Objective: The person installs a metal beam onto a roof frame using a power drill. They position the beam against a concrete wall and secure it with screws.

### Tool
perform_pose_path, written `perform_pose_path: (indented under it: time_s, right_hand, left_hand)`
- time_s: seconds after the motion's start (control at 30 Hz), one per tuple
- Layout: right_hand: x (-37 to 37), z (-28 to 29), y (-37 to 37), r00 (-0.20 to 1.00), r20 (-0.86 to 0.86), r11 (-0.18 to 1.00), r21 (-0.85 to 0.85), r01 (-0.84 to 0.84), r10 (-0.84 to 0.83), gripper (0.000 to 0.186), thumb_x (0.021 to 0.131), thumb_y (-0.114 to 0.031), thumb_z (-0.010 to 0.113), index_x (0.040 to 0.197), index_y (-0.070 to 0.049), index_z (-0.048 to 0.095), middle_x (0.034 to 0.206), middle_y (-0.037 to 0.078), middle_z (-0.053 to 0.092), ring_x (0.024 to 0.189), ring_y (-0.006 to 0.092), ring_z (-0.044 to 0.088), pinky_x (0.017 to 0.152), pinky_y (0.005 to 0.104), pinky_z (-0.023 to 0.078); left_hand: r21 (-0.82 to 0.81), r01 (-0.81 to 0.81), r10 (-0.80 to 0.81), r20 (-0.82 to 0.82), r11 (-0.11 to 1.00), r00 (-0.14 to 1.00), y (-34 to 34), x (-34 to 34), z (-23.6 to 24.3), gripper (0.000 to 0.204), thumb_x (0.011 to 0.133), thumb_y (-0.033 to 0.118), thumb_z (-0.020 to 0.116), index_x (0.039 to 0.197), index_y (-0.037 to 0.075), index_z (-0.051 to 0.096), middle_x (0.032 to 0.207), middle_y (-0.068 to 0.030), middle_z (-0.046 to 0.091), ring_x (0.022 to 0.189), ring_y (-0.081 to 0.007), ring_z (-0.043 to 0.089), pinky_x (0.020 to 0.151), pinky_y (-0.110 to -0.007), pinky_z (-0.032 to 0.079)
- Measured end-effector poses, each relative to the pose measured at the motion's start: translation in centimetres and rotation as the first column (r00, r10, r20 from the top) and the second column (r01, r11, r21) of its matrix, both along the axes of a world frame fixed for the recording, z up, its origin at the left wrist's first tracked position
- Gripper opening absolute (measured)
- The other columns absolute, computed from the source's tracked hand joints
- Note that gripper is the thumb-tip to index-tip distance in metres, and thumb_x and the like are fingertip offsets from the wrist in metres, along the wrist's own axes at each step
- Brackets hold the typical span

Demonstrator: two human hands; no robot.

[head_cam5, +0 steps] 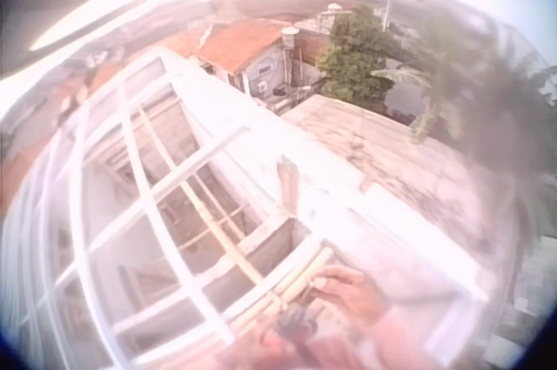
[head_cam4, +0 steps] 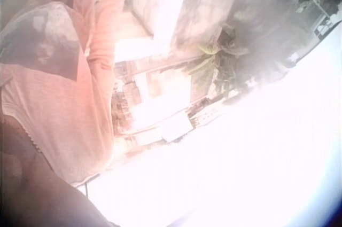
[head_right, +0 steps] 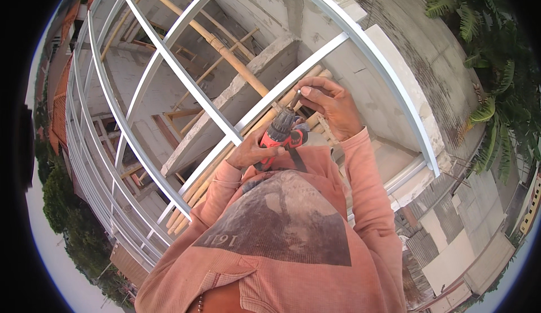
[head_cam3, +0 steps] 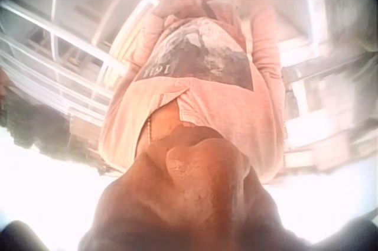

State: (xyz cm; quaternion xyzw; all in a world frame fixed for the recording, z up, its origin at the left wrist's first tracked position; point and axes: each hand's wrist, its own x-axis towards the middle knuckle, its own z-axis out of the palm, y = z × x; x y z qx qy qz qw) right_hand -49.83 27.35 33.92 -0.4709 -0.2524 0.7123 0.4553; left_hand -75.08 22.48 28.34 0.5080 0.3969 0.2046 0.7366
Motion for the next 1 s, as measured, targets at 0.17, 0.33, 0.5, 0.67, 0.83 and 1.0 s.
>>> perform_pose_path:
  time_s: [0.17, 0.33, 0.5, 0.67, 0.83, 1.0]
  right_hand:
    - [0.1, 2.1, 1.2, 0.959, 0.194, 0.974, 0.042, -0.221, 0.209, 0.031, 0.094, -0.013, 0.072, 0.122, -0.002, 0.066, 0.109, 0.008, 0.072, 0.103, 0.0141, 0.068, 0.093, 0.0285, 0.056]
    - [0.8, 1.5, 2.2, 0.896, 0.240, 0.919, 0.036, -0.392, 0.373, 0.032, 0.094, -0.013, 0.072, 0.122, 0.001, 0.064, 0.111, 0.010, 0.072, 0.103, 0.0153, 0.069, 0.093, 0.0293, 0.056]
    - [1.1, 2.2, 3.5, 0.815, 0.283, 0.831, 0.097, -0.548, 0.505, 0.032, 0.094, -0.011, 0.072, 0.121, 0.002, 0.065, 0.113, 0.012, 0.073, 0.104, 0.0173, 0.069, 0.092, 0.0304, 0.056]
    - [0.7, 2.6, 3.8, 0.762, 0.349, 0.796, 0.069, -0.601, 0.545, 0.028, 0.091, -0.006, 0.073, 0.118, 0.001, 0.067, 0.109, 0.011, 0.073, 0.107, 0.0175, 0.070, 0.093, 0.0290, 0.055]
    - [0.0, 2.4, 3.7, 0.757, 0.291, 0.770, 0.095, -0.631, 0.585, 0.031, 0.094, -0.008, 0.071, 0.123, 0.002, 0.065, 0.118, 0.011, 0.071, 0.109, 0.0172, 0.069, 0.094, 0.0289, 0.054]
    - [-2.9, -0.8, 1.2, 0.895, 0.235, 0.897, 0.144, -0.417, 0.379, 0.052, 0.091, -0.013, 0.073, 0.138, 0.002, 0.054, 0.135, 0.014, 0.062, 0.115, 0.0205, 0.065, 0.099, 0.0343, 0.051]
  left_hand:
    - [0.000, 0.038, -0.038, -0.036, 0.999, 0.999, -0.5, -1.0, -0.5, 0.086, 0.081, 0.034, 0.082, 0.151, 0.002, 0.042, 0.141, -0.0123, 0.056, 0.132, -0.0219, 0.050, 0.113, -0.036, 0.037]
    - [-0.145, 0.083, -0.062, 0.140, 0.986, 0.988, -0.4, -1.6, 1.0, 0.083, 0.081, 0.032, 0.082, 0.150, 0.004, 0.044, 0.142, -0.0118, 0.055, 0.132, -0.0218, 0.050, 0.114, -0.036, 0.036]
    - [-0.122, 0.115, -0.093, 0.173, 0.986, 0.981, -0.5, -2.1, 0.9, 0.079, 0.082, 0.030, 0.081, 0.149, 0.005, 0.046, 0.141, -0.0109, 0.056, 0.132, -0.0214, 0.051, 0.114, -0.035, 0.036]
    - [-0.170, 0.083, -0.056, 0.155, 0.982, 0.986, -1.2, -2.4, 0.2, 0.079, 0.081, 0.030, 0.082, 0.148, 0.006, 0.048, 0.141, -0.0106, 0.057, 0.134, -0.0223, 0.050, 0.116, -0.036, 0.035]
    - [-0.224, 0.108, -0.038, 0.298, 0.969, 0.954, -1.1, -2.8, 1.1, 0.079, 0.083, 0.027, 0.080, 0.149, 0.003, 0.044, 0.142, -0.0122, 0.057, 0.134, -0.0239, 0.051, 0.117, -0.037, 0.035]
    - [-0.361, -0.103, 0.266, 0.437, 0.927, 0.859, -2.2, -1.7, 0.1, 0.078, 0.084, 0.023, 0.078, 0.149, 0.002, 0.042, 0.143, -0.0146, 0.056, 0.135, -0.0242, 0.052, 0.118, -0.037, 0.036]
